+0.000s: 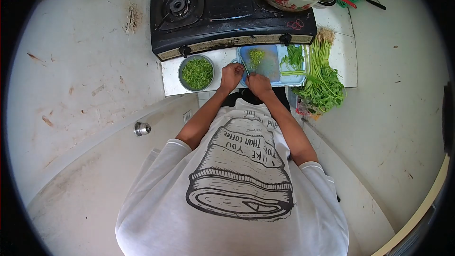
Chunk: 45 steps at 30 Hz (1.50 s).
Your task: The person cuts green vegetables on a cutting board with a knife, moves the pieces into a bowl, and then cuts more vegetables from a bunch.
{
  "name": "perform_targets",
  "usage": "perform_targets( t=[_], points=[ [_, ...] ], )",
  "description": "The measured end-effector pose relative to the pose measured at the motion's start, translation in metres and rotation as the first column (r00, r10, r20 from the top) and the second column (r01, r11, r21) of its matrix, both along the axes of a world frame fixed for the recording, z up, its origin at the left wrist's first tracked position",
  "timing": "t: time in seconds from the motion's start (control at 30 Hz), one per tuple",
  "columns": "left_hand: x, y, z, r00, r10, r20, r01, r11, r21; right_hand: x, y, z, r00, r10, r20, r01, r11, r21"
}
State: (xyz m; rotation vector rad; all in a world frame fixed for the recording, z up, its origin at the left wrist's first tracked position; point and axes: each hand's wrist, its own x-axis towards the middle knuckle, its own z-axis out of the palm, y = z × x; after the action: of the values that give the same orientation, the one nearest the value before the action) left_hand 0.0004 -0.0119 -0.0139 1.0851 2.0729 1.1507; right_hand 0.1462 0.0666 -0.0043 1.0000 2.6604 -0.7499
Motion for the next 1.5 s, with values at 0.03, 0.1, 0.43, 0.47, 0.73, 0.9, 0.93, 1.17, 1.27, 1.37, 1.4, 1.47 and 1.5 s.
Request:
perform_targets(
  t=[0.03, 0.1, 0.43, 0.47, 0.73, 0.9, 0.93, 1.17, 1.27, 1.37, 1.4, 1.47, 1.5],
  points=[
    [0.001, 0.0, 0.003, 1.0, 0.0, -0.008, 0.0, 1.0, -0.003, 0.001, 0.0, 0.005, 1.0, 0.005, -0.015, -0.004, 1.0, 0.001],
    [0.001, 0.0, 0.006, 1.0, -0.002, -0.021, 0.002, 1.0, 0.0, 0.002, 0.0, 0.008, 0.999, 0.011, -0.042, -0.011, 1.0, 0.004],
    [0.0, 0.0, 0.004, 0.997, -0.009, -0.076, 0.011, 1.0, 0.016, 0.018, -0.007, 0.005, 0.999, 0.035, -0.011, -0.035, 0.999, -0.023],
    [0.001, 0.001, 0.005, 0.997, -0.007, -0.072, 0.008, 1.0, 0.013, 0.02, -0.008, 0.002, 0.999, 0.034, -0.016, -0.035, 0.999, -0.025],
    [-0.001, -0.001, 0.007, 0.998, -0.054, -0.029, 0.055, 0.998, 0.008, 0.017, -0.001, 0.02, 0.995, -0.043, -0.084, 0.043, 0.999, -0.008],
    [-0.001, 0.001, 0.009, 0.996, -0.06, -0.061, 0.06, 0.998, -0.006, 0.021, -0.003, 0.019, 0.998, -0.021, -0.062, 0.02, 1.0, -0.008],
    [-0.001, 0.001, 0.007, 0.996, -0.055, -0.066, 0.055, 0.998, -0.007, 0.02, -0.005, 0.021, 0.999, -0.016, -0.05, 0.015, 1.0, -0.011],
    [-0.001, 0.003, 0.016, 0.996, -0.059, -0.06, 0.057, 0.998, -0.023, 0.021, -0.009, 0.017, 0.998, 0.008, -0.068, -0.01, 1.0, -0.026],
    [0.0, 0.003, 0.016, 0.996, -0.055, -0.07, 0.052, 0.998, -0.036, 0.022, -0.009, 0.009, 0.996, 0.0, -0.087, -0.003, 0.999, -0.036],
    [0.001, 0.003, 0.011, 0.997, -0.039, -0.066, 0.038, 0.999, -0.009, 0.019, -0.007, 0.019, 0.999, 0.018, -0.047, -0.021, 0.999, -0.047],
    [0.001, 0.003, 0.011, 0.997, -0.037, -0.072, 0.036, 0.999, -0.008, 0.018, -0.007, 0.019, 0.999, 0.026, -0.037, -0.028, 0.998, -0.054],
    [0.001, 0.004, 0.012, 0.996, -0.034, -0.086, 0.033, 0.999, -0.004, 0.017, -0.005, 0.02, 0.999, 0.041, -0.015, -0.042, 0.997, -0.067],
    [0.001, 0.004, 0.011, 0.995, -0.039, -0.096, 0.038, 0.999, -0.013, 0.018, -0.004, 0.013, 0.998, 0.041, -0.038, -0.044, 0.997, -0.064]
  ],
)
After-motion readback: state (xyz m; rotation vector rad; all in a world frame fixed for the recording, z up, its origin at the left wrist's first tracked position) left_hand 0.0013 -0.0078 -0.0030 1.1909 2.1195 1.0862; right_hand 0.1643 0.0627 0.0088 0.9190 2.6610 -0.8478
